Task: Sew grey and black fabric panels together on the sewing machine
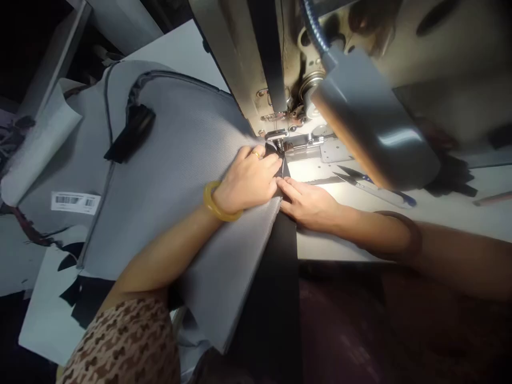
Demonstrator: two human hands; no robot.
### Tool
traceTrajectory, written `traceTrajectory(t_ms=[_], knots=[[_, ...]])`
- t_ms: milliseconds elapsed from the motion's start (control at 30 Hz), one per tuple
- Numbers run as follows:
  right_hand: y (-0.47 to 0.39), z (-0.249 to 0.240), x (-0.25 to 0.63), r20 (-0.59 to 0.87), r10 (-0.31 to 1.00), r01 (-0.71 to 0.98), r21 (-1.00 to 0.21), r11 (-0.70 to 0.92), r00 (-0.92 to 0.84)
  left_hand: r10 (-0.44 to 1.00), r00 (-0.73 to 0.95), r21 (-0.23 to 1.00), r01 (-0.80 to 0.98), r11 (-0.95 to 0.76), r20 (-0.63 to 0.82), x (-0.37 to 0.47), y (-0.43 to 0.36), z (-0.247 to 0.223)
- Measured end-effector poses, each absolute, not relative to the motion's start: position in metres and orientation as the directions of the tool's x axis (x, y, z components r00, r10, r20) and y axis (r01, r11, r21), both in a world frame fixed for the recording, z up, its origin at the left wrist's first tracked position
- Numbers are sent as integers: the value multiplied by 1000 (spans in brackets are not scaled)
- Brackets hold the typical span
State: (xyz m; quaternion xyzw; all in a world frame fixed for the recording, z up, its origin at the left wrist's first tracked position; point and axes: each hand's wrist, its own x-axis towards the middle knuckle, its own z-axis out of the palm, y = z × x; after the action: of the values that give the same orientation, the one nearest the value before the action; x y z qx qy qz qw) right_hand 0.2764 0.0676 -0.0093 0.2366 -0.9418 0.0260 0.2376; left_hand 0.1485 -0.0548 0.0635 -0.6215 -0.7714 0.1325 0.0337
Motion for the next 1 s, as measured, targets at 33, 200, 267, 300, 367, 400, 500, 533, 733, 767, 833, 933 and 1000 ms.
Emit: traceTrajectory(t_ms=[33,200,267,300,367,400,500,533,733,767,833,933,1000], knots=[[67,-9,277,476,-428,-452,68,889,-769,965,-241,-243,947,211,-102,149,-54,60],[67,-11,277,481,-439,-458,85,885,-759,960,-273,-203,946,255,-69,154,-50,57],[67,-12,277,476,-437,-452,90,887,-763,957,-282,-190,945,264,-70,154,-49,57],[67,-12,278,474,-437,-450,93,888,-765,956,-285,-185,946,267,-74,154,-49,57],[67,-12,278,464,-444,-452,100,886,-767,953,-291,-173,946,273,-87,153,-48,57],[67,-12,278,457,-447,-453,104,885,-769,951,-294,-166,947,276,-96,152,-48,57],[68,-11,279,431,-446,-444,112,889,-784,946,-300,-139,949,283,-121,150,-45,56],[68,-10,278,424,-442,-439,110,892,-791,945,-303,-132,949,287,-124,149,-44,56],[70,-8,277,393,-439,-448,73,891,-808,941,-300,-133,951,280,-160,172,-56,74],[70,-8,277,384,-439,-446,76,892,-812,936,-305,-131,949,285,-173,182,-62,80],[68,-8,280,364,-443,-435,110,894,-819,905,-356,-127,934,335,-234,201,-74,91],[64,-6,287,319,-480,-443,185,877,-817,799,-446,-135,893,430,-403,217,-85,96],[61,-3,292,302,-522,-485,193,853,-798,741,-449,-130,884,449,-500,216,-85,93]])
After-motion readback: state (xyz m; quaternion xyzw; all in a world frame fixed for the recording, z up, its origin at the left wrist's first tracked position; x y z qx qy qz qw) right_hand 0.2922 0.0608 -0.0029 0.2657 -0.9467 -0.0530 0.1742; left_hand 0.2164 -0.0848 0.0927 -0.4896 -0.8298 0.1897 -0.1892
